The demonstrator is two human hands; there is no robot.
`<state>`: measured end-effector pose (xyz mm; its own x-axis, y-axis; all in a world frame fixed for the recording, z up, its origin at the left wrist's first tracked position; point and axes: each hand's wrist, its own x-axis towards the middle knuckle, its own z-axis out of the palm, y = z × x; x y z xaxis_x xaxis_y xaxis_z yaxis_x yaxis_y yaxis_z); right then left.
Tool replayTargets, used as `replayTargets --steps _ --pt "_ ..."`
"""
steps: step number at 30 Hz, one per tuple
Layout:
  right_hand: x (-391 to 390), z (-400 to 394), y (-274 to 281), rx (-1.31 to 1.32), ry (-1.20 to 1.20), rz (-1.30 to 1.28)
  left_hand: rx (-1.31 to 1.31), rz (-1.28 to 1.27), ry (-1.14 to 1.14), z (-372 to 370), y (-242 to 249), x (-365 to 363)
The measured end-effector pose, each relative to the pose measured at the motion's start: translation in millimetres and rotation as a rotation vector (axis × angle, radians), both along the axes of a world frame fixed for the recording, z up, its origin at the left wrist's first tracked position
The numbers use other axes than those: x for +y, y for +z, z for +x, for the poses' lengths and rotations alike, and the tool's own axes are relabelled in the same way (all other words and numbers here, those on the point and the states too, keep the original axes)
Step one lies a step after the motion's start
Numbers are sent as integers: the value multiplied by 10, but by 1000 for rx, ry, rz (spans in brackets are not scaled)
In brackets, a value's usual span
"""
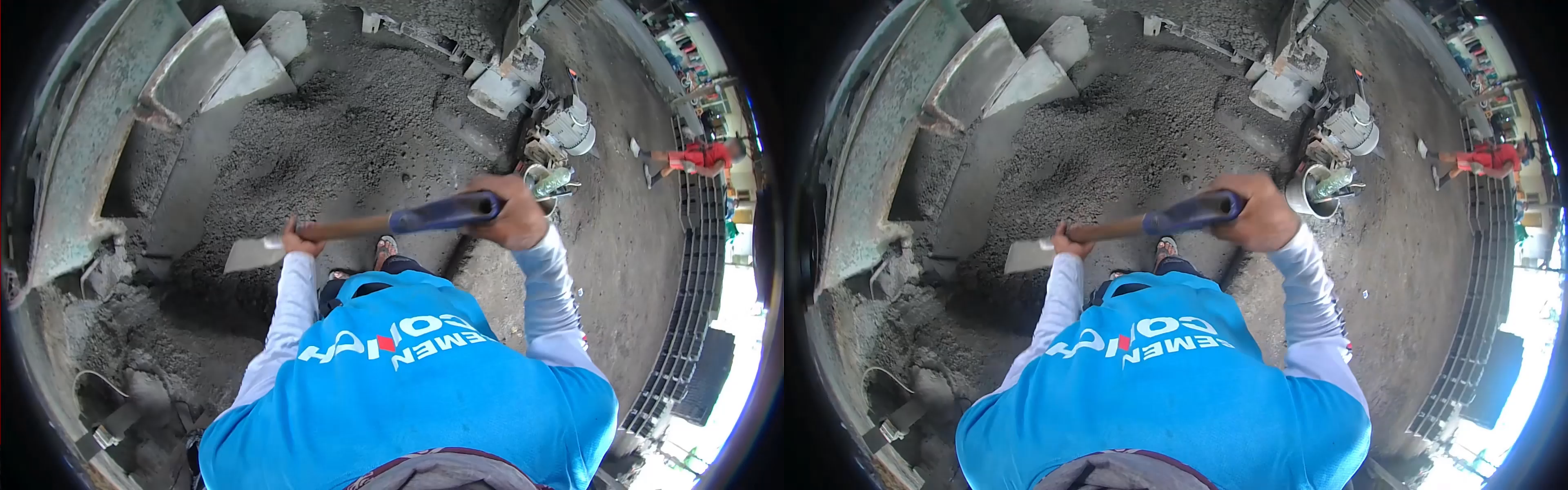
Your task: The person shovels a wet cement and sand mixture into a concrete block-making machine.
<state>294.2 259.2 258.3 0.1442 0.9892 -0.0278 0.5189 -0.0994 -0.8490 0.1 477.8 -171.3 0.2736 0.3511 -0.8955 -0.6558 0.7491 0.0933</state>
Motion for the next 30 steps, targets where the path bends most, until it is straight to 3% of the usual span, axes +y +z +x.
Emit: replayTargets --steps 4,8,10,13,17,18,22,25,26,30 --pt "-237 198 -931 303 -131 5 218 -153 -1 -431 -200 -148" --pt "-256 389 -1506 311 -257 -130 333 -175 -60 -520 -192 -108" --pt "-128 494 -1676 294 -302 -183 377 -168 -32 -506 -462 71" --pt "161 600 -1864 328 -400 -176 405 -226 -79 -315 -635 402" --pt "425 650 -2057 242 -477 -182 463 -16 -170 9 -1086 860" --pt "481 626 -2045 275 -512 -177 350 -108 -177 71 -1059 973" --pt "639 591 -2002 233 -610 -162 487 31 -201 422 -993 1277" --pt "727 626 -2098 205 -661 -154 374 -135 -233 530 -1043 1517" --pt "759 635 -2124 213 -685 -172 426 -29 -247 567 -1082 1548" --pt "992 775 -2264 190 -647 -213 400 -45 -170 642 -913 1675"
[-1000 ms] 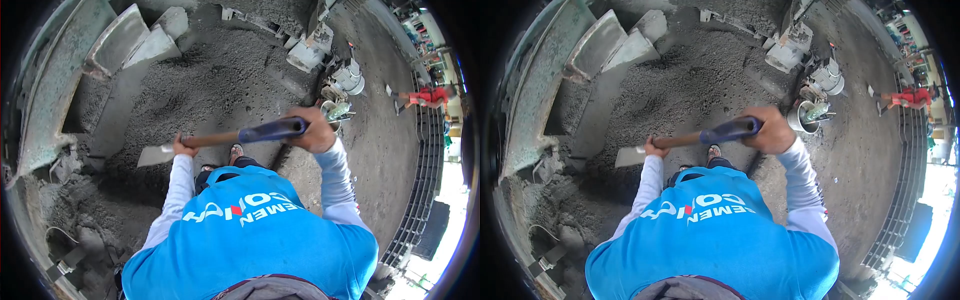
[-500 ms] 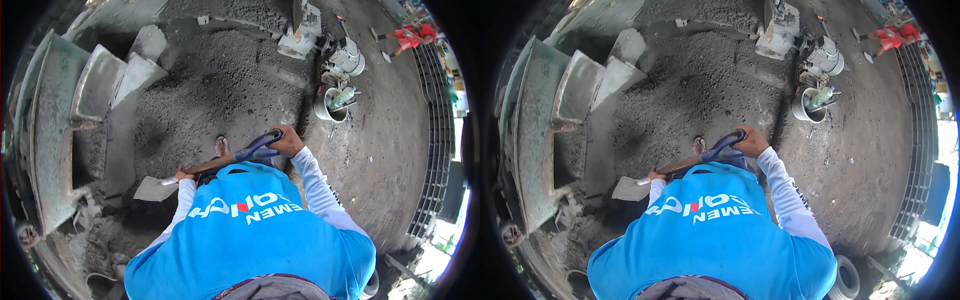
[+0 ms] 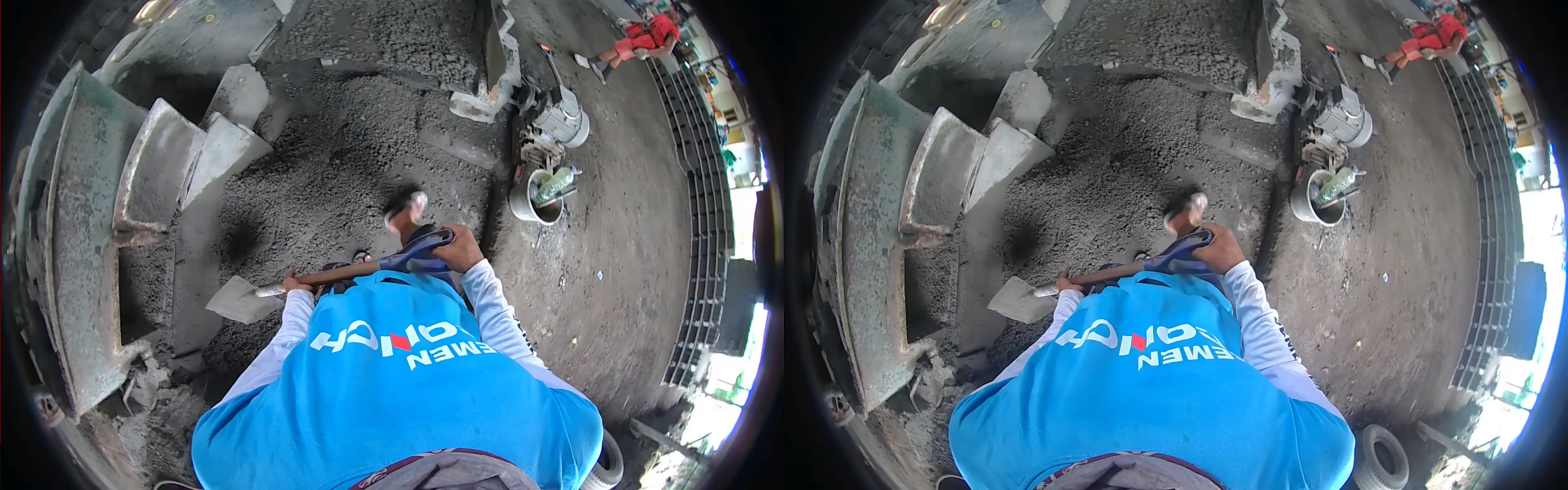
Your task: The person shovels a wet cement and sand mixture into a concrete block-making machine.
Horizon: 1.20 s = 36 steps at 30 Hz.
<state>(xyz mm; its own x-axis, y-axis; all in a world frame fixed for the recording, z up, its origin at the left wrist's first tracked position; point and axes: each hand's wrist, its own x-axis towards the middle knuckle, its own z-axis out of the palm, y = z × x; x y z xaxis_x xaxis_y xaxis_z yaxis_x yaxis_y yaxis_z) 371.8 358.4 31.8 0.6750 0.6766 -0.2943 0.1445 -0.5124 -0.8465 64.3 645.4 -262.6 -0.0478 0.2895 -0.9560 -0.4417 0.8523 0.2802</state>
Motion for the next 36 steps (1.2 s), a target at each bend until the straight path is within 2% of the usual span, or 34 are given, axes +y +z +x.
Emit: replayTargets --steps 3,4,7,9,11,12,14,15,17,18,19,21,22,24,25,27,28,29,31,33,34,35,36 --pt "197 46 -48 -24 62 25 -126 -148 86 -263 -379 205" --pt "242 70 -9 -49 92 49 -12 0 34 -162 -49 66" --pt "387 199 98 -56 194 41 27 17 174 -70 255 -80" --pt "486 317 144 -62 303 -15 57 88 208 -66 315 -236" --pt "677 339 454 -1 434 55 -12 91 301 -171 34 -393" --pt "776 292 668 99 468 54 -59 86 314 -198 81 -469" --pt "937 208 1022 98 674 49 -146 75 347 -204 275 -770" --pt "999 140 1167 76 798 62 -131 136 436 -146 474 -913" --pt "1068 3 1355 80 1082 115 -372 100 605 -275 483 -1098" --pt "1076 -49 1391 88 1215 144 -387 82 650 -317 672 -1200" --pt "1099 -83 1386 226 1278 259 -403 64 686 -346 891 -1296" --pt "1167 -171 1342 516 1349 485 -475 156 745 -471 996 -1453" --pt "1192 -218 1185 643 1334 536 -549 198 749 -489 1123 -1535" --pt "1240 -397 795 782 1130 215 -600 253 801 -461 1457 -1700" --pt "1274 -529 549 829 1021 59 -547 331 666 -375 1866 -1810" --pt "1332 -912 -87 903 922 -339 -856 378 828 -354 1807 -1885" --pt "1297 -1164 -267 918 863 -498 -832 437 697 -326 1971 -1940" --pt "1269 -1408 -482 1039 808 -635 -803 491 566 -263 2276 -2007" --pt "1139 -1975 -439 1347 624 -616 -1147 509 501 -275 2533 -2126" --pt "1421 -2280 -1693 1440 849 -302 -776 654 314 -586 2885 -2428" --pt "1321 -2537 -931 1355 820 -414 -583 711 221 -756 3166 -2635" --pt "1470 -2609 -1117 1431 764 -471 -388 751 129 -934 3356 -2877" --pt "1494 -2769 -1241 1345 565 -358 39 1117 1 -1198 3518 -3146"
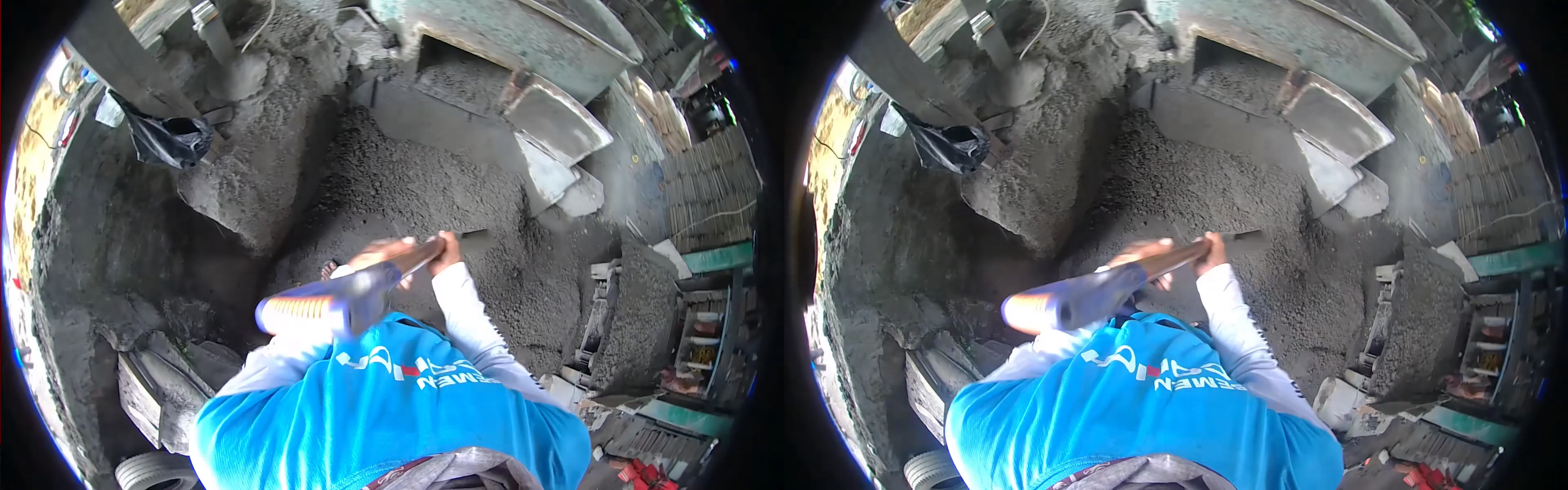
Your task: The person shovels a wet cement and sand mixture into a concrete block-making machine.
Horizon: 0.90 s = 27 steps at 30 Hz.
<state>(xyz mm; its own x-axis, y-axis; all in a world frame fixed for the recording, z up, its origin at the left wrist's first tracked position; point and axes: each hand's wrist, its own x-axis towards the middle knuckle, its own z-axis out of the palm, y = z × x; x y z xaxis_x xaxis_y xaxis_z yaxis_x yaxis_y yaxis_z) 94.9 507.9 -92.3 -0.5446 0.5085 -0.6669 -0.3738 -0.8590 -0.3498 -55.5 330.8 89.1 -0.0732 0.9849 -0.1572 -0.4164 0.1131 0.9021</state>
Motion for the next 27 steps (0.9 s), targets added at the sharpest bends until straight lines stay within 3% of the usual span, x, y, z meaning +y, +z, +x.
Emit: replayTargets --steps 1,3,4,5,6,7,9,12,16,18,20,21,22,23,24,27 --pt "51 -178 -70 -115 -207 10 471 249 236 -266 160 -267" --pt "271 -408 -80 -170 -199 -64 -435 142 266 -1139 306 -716" --pt "425 -510 -124 -206 -181 -53 -527 234 413 -1340 496 -1006" --pt "492 -672 -184 -244 -166 -51 -367 344 422 -1595 515 -1234" --pt "409 -946 81 -377 -179 32 -9 133 434 -1813 523 -1408" --pt "500 -1169 -1 -493 -206 52 343 -81 427 -1971 509 -1538" --pt "614 -1586 -52 -618 -230 133 170 -89 491 -2148 83 -1678" --pt "656 -2117 -316 -445 -160 151 25 -175 724 -2199 -237 -1726" --pt "329 -2723 -1299 -270 30 -4 -404 -541 1113 -2051 -1164 -1943" --pt "-99 -3002 -1804 -442 162 -107 -618 -699 1328 -1820 -1608 -2208" --pt "-775 -3068 -2078 -434 435 52 -845 -847 1496 -1427 -2145 -2823" --pt "-1195 -3072 -2206 -455 536 12 -705 -1096 1750 -1217 -2139 -2950" --pt "-1639 -3035 -2316 -473 642 -62 -685 -1242 1787 -965 -1997 -3255" --pt "-2104 -2961 -2368 -488 759 -158 -753 -1223 1789 -556 -2049 -3801" --pt "-2540 -2862 -2415 -493 889 -246 -717 -1153 2030 -543 -1528 -3538" --pt "-3536 -2644 -2295 -489 1163 -488 -499 -1283 2151 -714 -1522 -3401"
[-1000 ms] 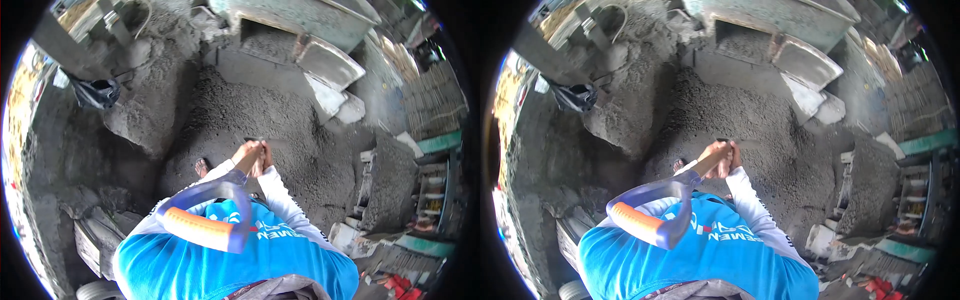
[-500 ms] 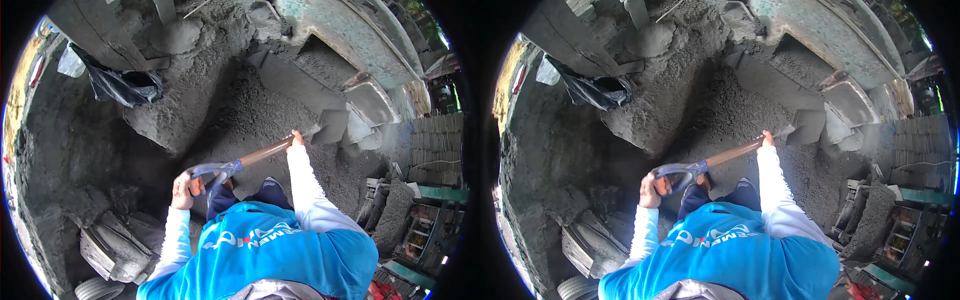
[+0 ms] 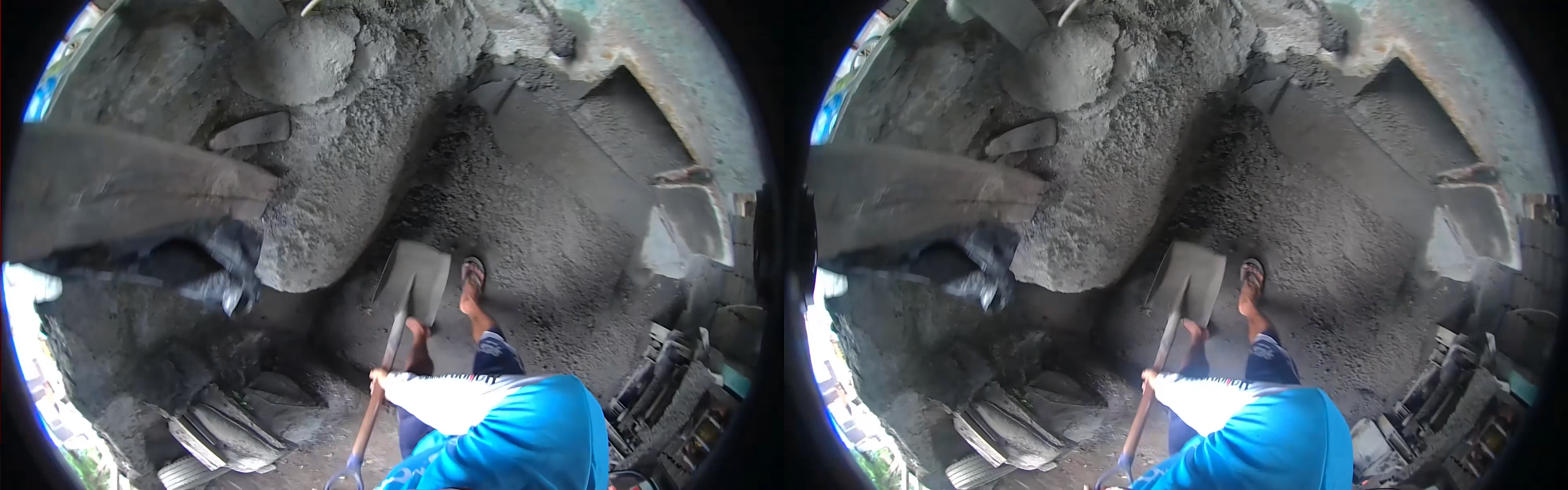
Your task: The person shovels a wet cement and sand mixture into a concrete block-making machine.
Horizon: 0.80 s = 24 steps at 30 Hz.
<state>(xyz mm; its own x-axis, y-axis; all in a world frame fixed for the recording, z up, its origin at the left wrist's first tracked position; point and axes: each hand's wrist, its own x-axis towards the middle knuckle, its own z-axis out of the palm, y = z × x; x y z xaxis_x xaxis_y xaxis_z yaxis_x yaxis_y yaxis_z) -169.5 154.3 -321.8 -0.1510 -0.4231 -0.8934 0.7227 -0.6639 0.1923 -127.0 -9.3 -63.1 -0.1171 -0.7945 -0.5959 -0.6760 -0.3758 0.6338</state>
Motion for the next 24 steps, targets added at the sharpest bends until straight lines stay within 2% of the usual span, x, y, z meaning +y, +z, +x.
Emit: replayTargets --steps 2,3,4,6,8,9,10,11,14,17,18,20,24 --pt "-384 -102 77 -200 -61 -39 14 -29 -25 -270 -316 230" --pt "-928 -3 -427 -202 -94 -39 28 -21 -40 -401 -509 368" --pt "-674 -134 -526 -96 -39 -6 39 13 -54 -527 -709 504" --pt "404 -763 -821 64 7 69 70 117 -56 -840 -1182 878" --pt "2349 -1577 -1269 22 -98 89 65 222 -13 -1295 -1609 1434" --pt "3114 -1977 -1248 -1 -155 114 97 225 -68 -1469 -1743 1678" --pt "3199 -2169 -1702 -108 -386 184 151 111 -391 -1570 -1837 1917" --pt "3284 -2359 -1777 -52 -398 251 176 200 -361 -1613 -1950 1766" --pt "2951 -2057 -1723 -7 -472 347 47 145 -305 -1590 -1807 1738" --pt "2726 -1829 -1735 28 -505 332 104 176 -353 -1418 -1828 1446" --pt "2802 -1777 -1394 -42 -614 308 90 197 -338 -1418 -1730 1438" --pt "2834 -1598 -1167 -32 -656 362 80 121 -405 -1406 -1759 1215" --pt "3156 -1010 -631 -163 -765 461 10 349 -576 -1557 -1616 1170"
